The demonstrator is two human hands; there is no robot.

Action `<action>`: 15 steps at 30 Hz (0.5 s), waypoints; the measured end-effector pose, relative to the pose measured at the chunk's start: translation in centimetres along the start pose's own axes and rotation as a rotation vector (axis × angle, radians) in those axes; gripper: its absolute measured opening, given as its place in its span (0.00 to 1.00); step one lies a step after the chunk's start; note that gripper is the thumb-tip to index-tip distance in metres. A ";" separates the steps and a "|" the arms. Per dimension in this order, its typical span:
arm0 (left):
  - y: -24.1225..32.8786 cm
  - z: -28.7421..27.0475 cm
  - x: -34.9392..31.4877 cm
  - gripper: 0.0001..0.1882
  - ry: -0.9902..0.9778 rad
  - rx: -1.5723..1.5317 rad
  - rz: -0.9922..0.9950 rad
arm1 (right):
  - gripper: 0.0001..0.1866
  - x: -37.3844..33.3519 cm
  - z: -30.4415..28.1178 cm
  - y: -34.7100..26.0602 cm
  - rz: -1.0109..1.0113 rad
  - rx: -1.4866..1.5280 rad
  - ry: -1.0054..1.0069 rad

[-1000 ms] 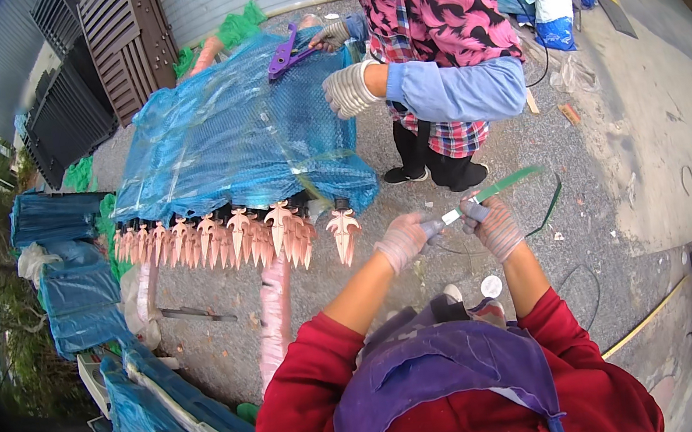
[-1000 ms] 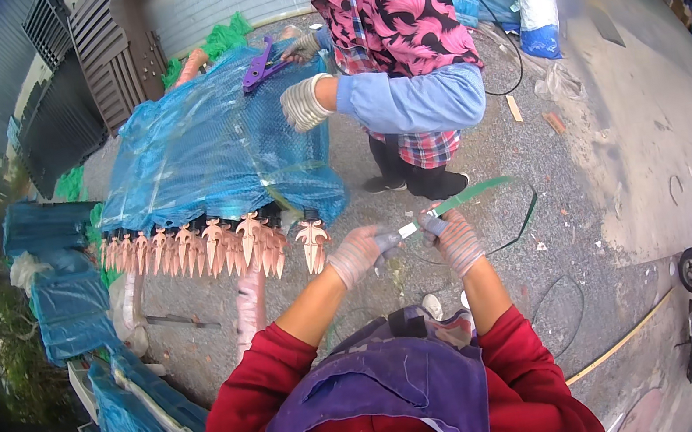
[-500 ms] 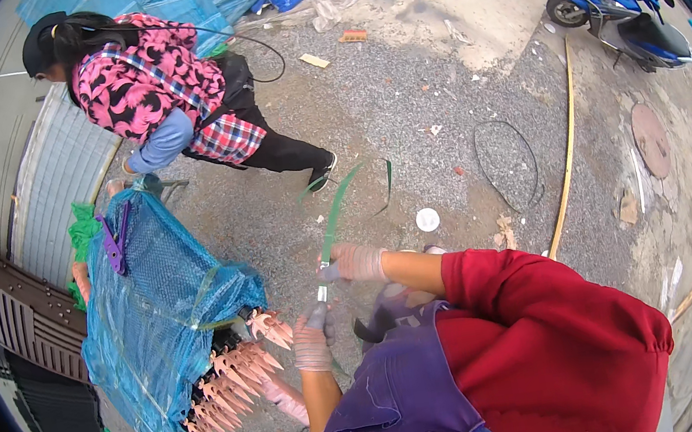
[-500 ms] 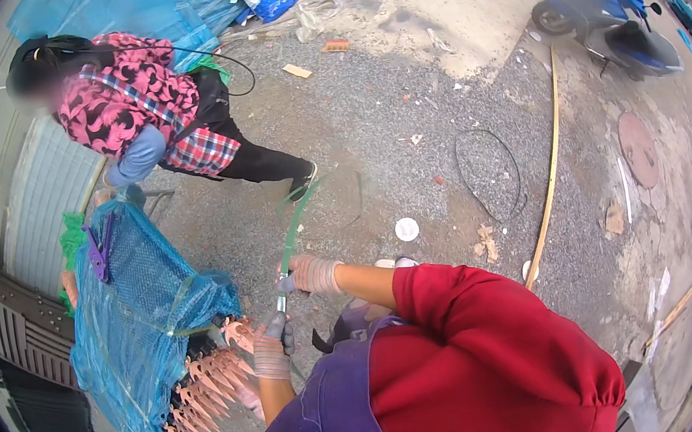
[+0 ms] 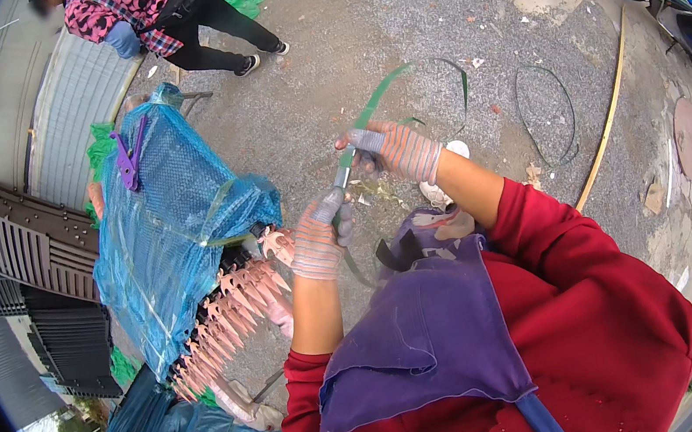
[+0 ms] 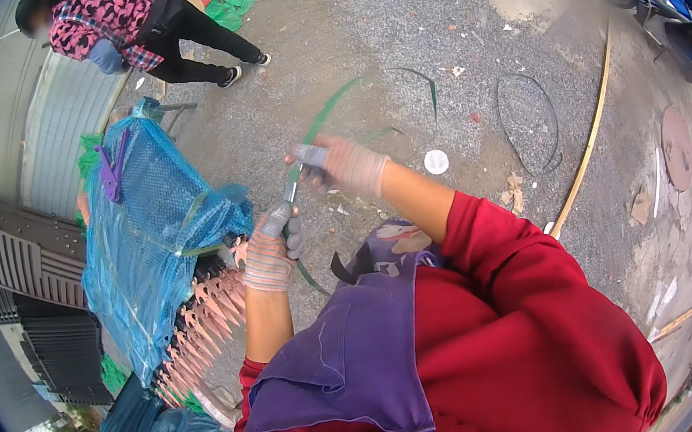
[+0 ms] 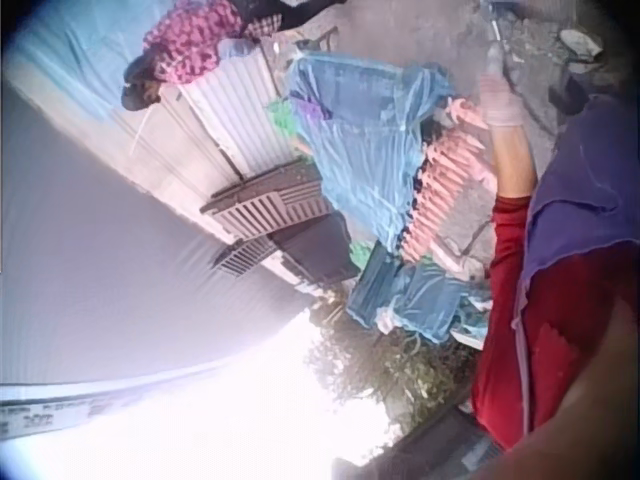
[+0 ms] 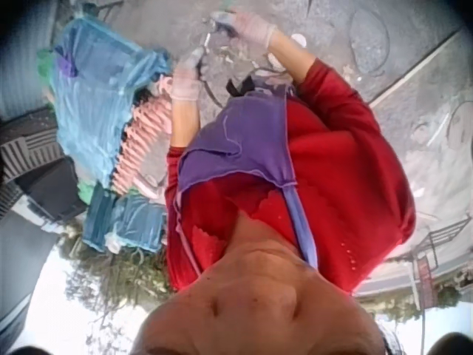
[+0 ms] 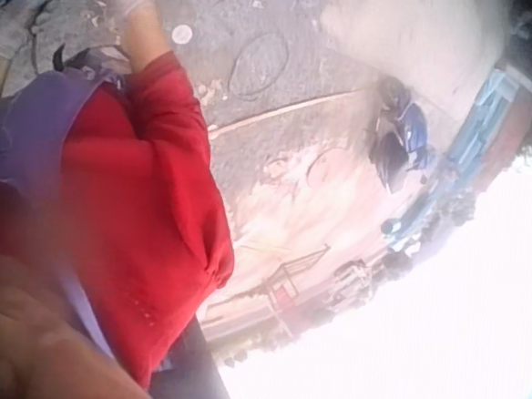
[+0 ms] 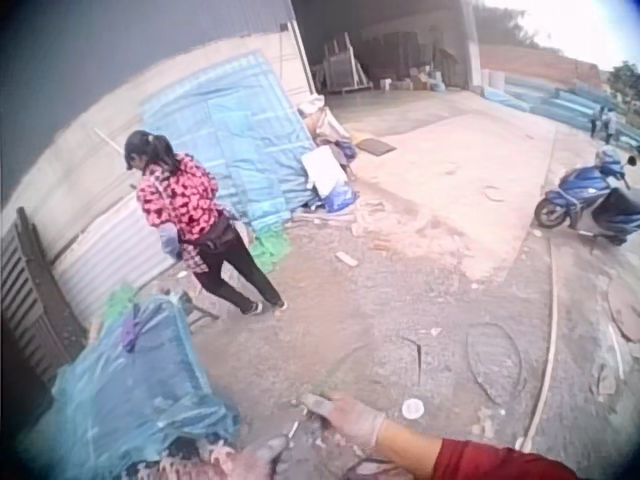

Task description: The person measures and cuts green straps, then uses a purple manual strapping tool to tighten and seal the straps around a large blue bundle. Another person assists by holding the bundle and handing over tools.

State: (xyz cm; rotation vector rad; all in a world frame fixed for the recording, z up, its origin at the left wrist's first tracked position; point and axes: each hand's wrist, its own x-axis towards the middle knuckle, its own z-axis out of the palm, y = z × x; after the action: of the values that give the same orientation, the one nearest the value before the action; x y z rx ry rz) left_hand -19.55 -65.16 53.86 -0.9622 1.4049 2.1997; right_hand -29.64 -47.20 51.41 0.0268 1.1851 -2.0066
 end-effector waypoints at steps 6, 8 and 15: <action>0.2 0.3 -0.9 0.08 0.015 0.002 0.014 | 0.17 0.8 -0.3 -0.1 -0.032 -0.077 -0.047; 0.0 0.0 -0.8 0.08 0.012 -0.015 0.004 | 0.16 0.6 -0.2 -0.4 -0.031 -0.167 -0.052; 0.4 1.8 -0.4 0.09 0.102 0.132 0.047 | 0.11 -0.2 -0.7 -0.6 -0.088 -0.376 0.023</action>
State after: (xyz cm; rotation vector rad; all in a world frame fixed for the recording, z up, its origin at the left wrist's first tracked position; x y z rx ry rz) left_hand -20.14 -63.72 54.86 -1.0169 1.6119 2.0870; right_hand -30.12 -46.36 51.51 -0.1935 1.5838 -1.8304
